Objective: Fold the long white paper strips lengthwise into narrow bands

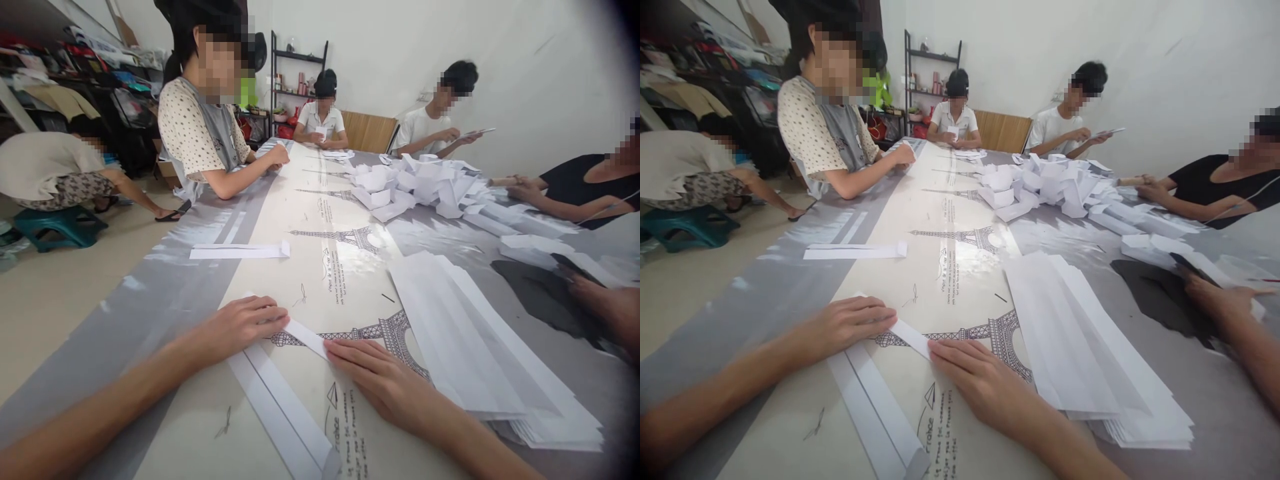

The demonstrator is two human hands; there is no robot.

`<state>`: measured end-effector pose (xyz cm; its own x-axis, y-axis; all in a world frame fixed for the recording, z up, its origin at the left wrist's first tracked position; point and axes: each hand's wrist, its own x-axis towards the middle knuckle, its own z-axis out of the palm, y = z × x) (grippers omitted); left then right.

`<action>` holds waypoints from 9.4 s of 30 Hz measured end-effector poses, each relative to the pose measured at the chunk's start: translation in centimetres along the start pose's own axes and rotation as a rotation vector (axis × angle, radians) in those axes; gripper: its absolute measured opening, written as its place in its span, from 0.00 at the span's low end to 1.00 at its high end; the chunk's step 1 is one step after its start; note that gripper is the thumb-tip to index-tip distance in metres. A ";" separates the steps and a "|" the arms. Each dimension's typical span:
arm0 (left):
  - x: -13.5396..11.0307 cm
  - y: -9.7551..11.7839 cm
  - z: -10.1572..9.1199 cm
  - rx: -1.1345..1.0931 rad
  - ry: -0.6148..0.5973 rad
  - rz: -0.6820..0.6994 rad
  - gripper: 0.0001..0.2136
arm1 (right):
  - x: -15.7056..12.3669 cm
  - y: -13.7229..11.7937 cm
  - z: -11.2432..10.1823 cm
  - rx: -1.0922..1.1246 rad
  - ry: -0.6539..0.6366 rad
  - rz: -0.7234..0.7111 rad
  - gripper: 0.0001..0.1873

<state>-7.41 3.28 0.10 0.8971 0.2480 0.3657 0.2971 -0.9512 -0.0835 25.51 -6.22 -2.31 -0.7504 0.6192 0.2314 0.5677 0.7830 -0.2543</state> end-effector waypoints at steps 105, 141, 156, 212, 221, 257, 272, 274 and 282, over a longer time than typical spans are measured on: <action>3.9 5.0 3.7 0.350 -0.088 -0.456 0.13 | 0.7 -0.7 -2.5 0.154 -0.037 -0.110 0.12; 2.4 3.0 4.5 0.121 -0.115 -0.649 0.25 | -0.2 -1.0 -1.3 0.195 0.037 -0.080 0.13; 2.8 3.1 4.1 -0.017 -0.157 -0.735 0.38 | -1.5 -2.8 -1.5 -0.047 0.067 -0.063 0.17; 3.3 0.7 4.1 0.084 -0.204 -0.848 0.41 | 5.0 -4.2 0.7 0.064 0.063 0.547 0.08; 0.0 1.7 -1.6 0.154 0.000 -0.819 0.40 | 4.4 -4.0 -0.8 0.367 0.144 0.576 0.06; 2.1 2.8 2.7 -0.024 -0.084 -0.563 0.27 | 2.1 -3.2 -3.3 0.264 -0.289 0.276 0.35; 1.3 2.6 3.3 -0.038 -0.087 -0.535 0.26 | 0.3 -2.6 -2.7 -0.050 -0.024 -0.099 0.29; 1.3 2.6 3.3 -0.052 -0.065 -0.541 0.26 | 0.4 -2.6 -2.5 -0.081 0.068 -0.151 0.22; 1.4 2.6 3.2 -0.057 -0.060 -0.534 0.25 | 0.8 -3.8 -2.6 -0.029 0.081 -0.246 0.13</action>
<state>-4.32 1.72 -2.60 0.6437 0.7084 0.2895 0.7004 -0.6978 0.1502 23.60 -8.56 1.30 -0.8379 0.4119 0.3581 0.3819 0.9112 -0.1546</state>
